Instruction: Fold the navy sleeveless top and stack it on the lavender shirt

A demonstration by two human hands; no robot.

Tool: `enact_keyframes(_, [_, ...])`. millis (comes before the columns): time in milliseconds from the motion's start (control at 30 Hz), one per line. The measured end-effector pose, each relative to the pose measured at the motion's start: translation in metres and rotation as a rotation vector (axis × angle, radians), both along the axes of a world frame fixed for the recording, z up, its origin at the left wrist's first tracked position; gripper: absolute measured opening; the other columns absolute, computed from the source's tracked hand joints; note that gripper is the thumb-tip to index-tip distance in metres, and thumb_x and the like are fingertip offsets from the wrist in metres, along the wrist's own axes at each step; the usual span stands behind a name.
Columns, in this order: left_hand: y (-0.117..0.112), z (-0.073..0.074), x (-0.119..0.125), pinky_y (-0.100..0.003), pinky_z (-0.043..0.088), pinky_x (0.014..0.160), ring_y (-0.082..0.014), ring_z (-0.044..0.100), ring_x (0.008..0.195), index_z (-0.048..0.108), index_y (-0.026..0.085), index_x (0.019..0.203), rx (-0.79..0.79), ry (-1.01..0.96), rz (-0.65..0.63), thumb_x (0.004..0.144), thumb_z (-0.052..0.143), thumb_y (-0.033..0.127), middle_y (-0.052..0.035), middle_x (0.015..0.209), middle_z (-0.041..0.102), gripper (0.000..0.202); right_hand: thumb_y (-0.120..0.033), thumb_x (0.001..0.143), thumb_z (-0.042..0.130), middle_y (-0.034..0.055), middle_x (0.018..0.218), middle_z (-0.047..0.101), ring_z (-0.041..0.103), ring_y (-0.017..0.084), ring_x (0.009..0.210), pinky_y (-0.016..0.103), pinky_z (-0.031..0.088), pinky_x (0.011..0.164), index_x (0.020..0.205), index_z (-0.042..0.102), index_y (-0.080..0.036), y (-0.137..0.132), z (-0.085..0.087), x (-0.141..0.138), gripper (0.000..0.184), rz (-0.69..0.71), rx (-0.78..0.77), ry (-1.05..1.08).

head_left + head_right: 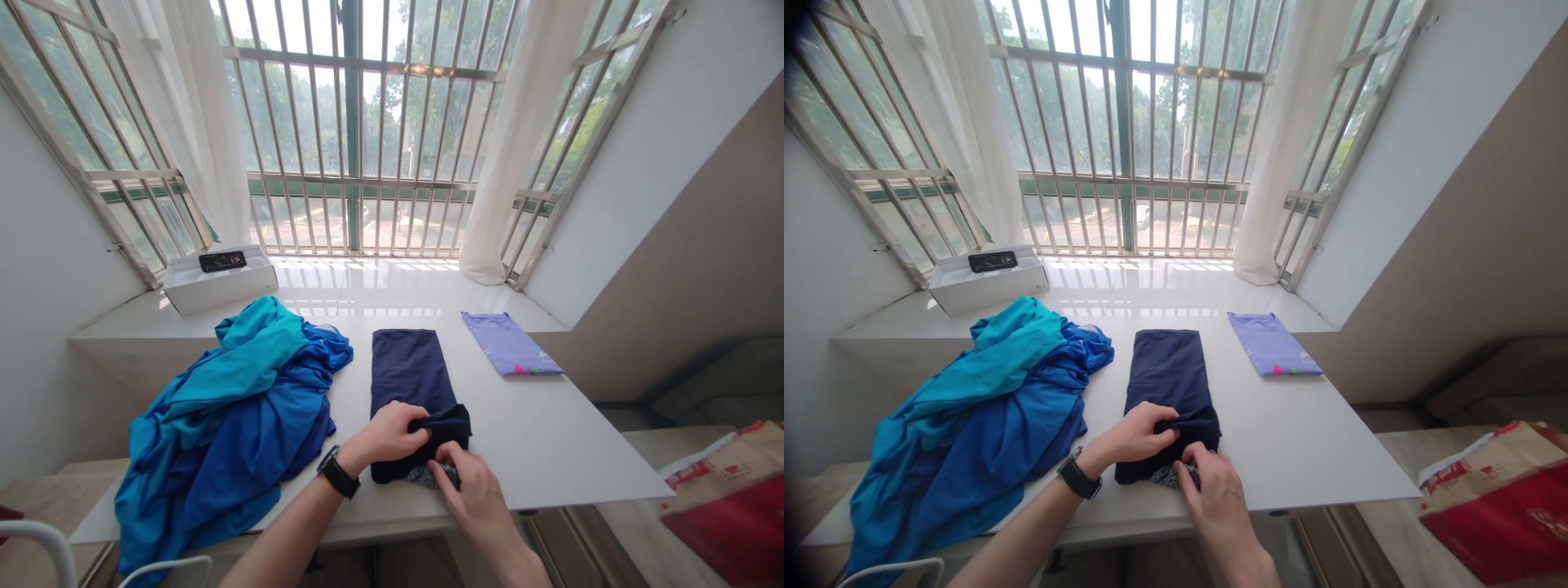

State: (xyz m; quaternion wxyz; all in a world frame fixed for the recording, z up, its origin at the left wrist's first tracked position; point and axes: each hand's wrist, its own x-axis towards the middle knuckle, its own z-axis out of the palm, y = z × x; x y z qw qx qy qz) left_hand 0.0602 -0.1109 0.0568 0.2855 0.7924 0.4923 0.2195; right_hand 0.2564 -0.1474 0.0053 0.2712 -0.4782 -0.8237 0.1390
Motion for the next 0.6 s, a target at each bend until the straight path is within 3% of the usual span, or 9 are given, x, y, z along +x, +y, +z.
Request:
enact_keyframes(100, [-0.001, 0.003, -0.001, -0.021, 0.035, 0.06, -0.0129, 0.053, 0.066, 0.071, 0.02, 0.092, 0.009, 0.027, -0.024, 0.085, 0.054, 0.028, 0.0009, 0.076, 0.067, 0.02, -0.032, 0.092, 0.057, 0.0013, 0.078, 0.063, 0.062, 0.018, 0.065, 0.029, 0.047, 0.061, 0.078, 0.06, -0.023, 0.004, 0.004, -0.001, 0.017, -0.066, -0.025, 0.015])
enact_keyframes(267, [-0.009, 0.004, 0.0, -0.021, 0.04, 0.064, -0.0148, 0.061, 0.074, 0.07, 0.022, 0.097, 0.021, 0.071, -0.077, 0.084, 0.058, 0.03, 0.0009, 0.084, 0.071, 0.02, -0.03, 0.093, 0.056, 0.0042, 0.085, 0.064, 0.064, 0.021, 0.076, 0.031, 0.05, 0.067, 0.08, 0.066, -0.024, 0.005, 0.004, 0.0, 0.017, -0.092, -0.028, 0.054])
enact_keyframes(467, [-0.044, -0.007, 0.008, -0.031, 0.046, 0.09, -0.0214, 0.062, 0.1, 0.064, 0.022, 0.118, 0.192, 0.136, -0.029, 0.08, 0.056, 0.013, -0.0044, 0.113, 0.068, 0.04, -0.032, 0.097, 0.049, 0.0044, 0.08, 0.061, 0.063, 0.021, 0.072, 0.033, 0.052, 0.065, 0.084, 0.062, -0.023, -0.003, -0.01, 0.008, 0.02, -0.118, 0.122, 0.053])
enact_keyframes(533, [-0.055, -0.011, 0.011, -0.034, 0.045, 0.094, -0.0217, 0.059, 0.105, 0.062, 0.022, 0.12, 0.24, 0.162, -0.026, 0.082, 0.054, 0.01, -0.0045, 0.117, 0.067, 0.04, -0.033, 0.097, 0.049, 0.0058, 0.087, 0.062, 0.063, 0.02, 0.072, 0.033, 0.054, 0.065, 0.093, 0.059, -0.022, -0.006, -0.015, 0.012, 0.016, -0.131, 0.204, 0.134])
enact_keyframes(600, [-0.062, -0.014, 0.012, -0.036, 0.044, 0.098, -0.0215, 0.057, 0.11, 0.059, 0.023, 0.124, 0.282, 0.178, -0.039, 0.085, 0.052, 0.009, -0.0042, 0.123, 0.064, 0.042, -0.035, 0.096, 0.051, 0.0123, 0.11, 0.06, 0.063, 0.019, 0.078, 0.033, 0.056, 0.066, 0.113, 0.054, -0.02, -0.008, -0.016, 0.016, 0.022, -0.178, 0.282, 0.232])
